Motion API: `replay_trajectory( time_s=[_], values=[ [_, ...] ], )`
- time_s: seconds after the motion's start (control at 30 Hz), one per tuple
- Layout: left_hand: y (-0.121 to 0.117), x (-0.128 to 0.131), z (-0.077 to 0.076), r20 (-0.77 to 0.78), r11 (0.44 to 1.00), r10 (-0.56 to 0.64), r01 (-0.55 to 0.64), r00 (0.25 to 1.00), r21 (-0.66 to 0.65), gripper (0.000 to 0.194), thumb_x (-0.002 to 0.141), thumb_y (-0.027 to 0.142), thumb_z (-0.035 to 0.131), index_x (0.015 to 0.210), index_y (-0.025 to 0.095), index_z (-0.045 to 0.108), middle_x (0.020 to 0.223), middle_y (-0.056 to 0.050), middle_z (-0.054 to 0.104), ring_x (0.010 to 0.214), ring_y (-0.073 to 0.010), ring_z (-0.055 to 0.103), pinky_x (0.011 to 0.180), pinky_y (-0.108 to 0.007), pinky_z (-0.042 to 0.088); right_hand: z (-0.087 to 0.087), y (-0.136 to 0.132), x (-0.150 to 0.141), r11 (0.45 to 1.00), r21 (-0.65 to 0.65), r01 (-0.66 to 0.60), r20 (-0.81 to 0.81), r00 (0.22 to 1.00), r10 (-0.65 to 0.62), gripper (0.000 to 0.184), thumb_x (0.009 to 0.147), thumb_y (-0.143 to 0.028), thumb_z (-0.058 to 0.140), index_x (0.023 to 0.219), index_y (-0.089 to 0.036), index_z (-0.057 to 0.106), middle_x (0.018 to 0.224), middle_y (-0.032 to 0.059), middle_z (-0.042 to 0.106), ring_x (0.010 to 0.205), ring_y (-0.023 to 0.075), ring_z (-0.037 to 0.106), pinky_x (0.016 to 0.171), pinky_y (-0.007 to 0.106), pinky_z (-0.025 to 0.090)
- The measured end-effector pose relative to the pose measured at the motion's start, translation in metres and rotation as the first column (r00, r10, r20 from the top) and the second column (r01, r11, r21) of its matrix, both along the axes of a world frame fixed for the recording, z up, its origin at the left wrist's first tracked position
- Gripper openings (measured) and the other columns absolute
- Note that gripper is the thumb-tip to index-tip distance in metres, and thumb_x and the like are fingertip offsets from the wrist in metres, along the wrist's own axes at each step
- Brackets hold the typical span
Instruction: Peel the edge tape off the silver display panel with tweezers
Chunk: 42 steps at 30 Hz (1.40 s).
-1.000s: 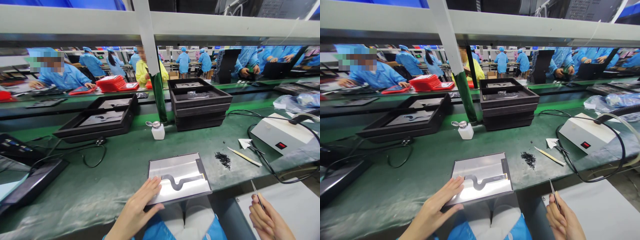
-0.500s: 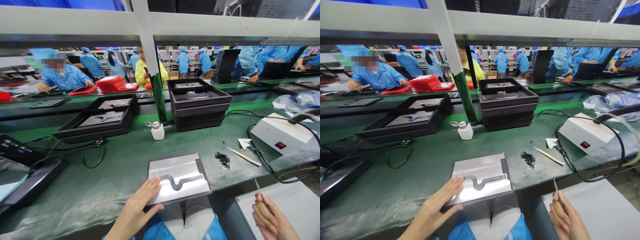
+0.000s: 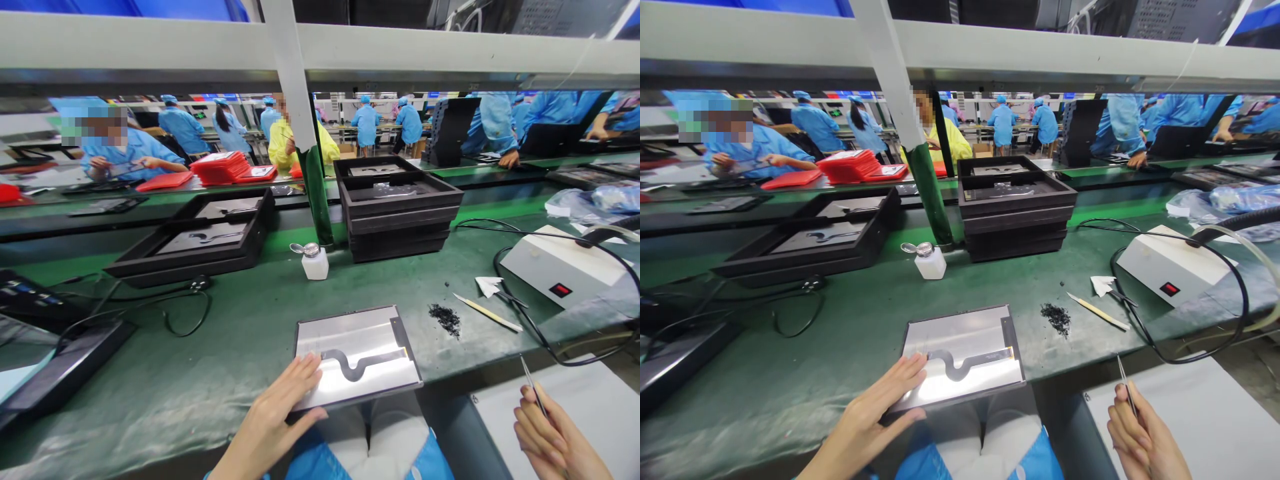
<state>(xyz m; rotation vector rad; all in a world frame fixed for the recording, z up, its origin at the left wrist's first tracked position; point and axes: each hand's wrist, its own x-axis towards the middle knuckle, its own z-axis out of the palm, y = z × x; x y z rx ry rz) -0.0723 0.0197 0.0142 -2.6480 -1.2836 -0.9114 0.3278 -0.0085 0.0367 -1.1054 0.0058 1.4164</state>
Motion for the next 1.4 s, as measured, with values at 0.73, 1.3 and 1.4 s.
replay_trajectory(
  time_s=[0.73,1.3,1.4],
  values=[
    [0.000,0.000,0.001,-0.023,1.000,0.002,-0.002,1.000,0.016,0.044,0.092,0.043,0.060,0.131,0.021,0.055,0.129,-0.009,0.065,0.121,-0.0259,0.060,0.101,-0.037,0.052,0.005,0.001,0.015,0.999,0.038,0.029,0.011,1.000,-0.030,0.042,0.049,-0.033,0.097,0.064,-0.016,0.060,0.035,-0.0137,0.035,0.029,-0.0004,0.030,0.029,0.011,0.033],
    [0.002,0.004,0.015,-0.034,0.999,0.013,-0.014,0.999,-0.033,0.032,0.091,0.041,0.063,0.118,0.024,0.063,0.131,-0.005,0.064,0.122,-0.0251,0.059,0.104,-0.037,0.051,0.038,-0.006,-0.037,0.856,0.108,-0.506,0.449,0.793,0.412,0.049,0.075,-0.064,0.071,0.075,-0.016,0.065,0.047,-0.0117,0.025,0.046,0.0062,0.015,0.043,0.019,0.021],
    [0.009,0.031,0.025,-0.003,1.000,-0.002,0.001,1.000,-0.021,0.021,0.095,0.031,0.057,0.113,0.023,0.064,0.139,-0.008,0.057,0.134,-0.0269,0.047,0.113,-0.048,0.039,0.062,-0.002,-0.077,0.735,0.145,-0.662,0.502,0.690,0.522,0.048,0.069,-0.063,0.077,0.072,-0.019,0.058,0.053,-0.0109,0.026,0.048,0.0066,0.015,0.045,0.023,0.011]
  ],
)
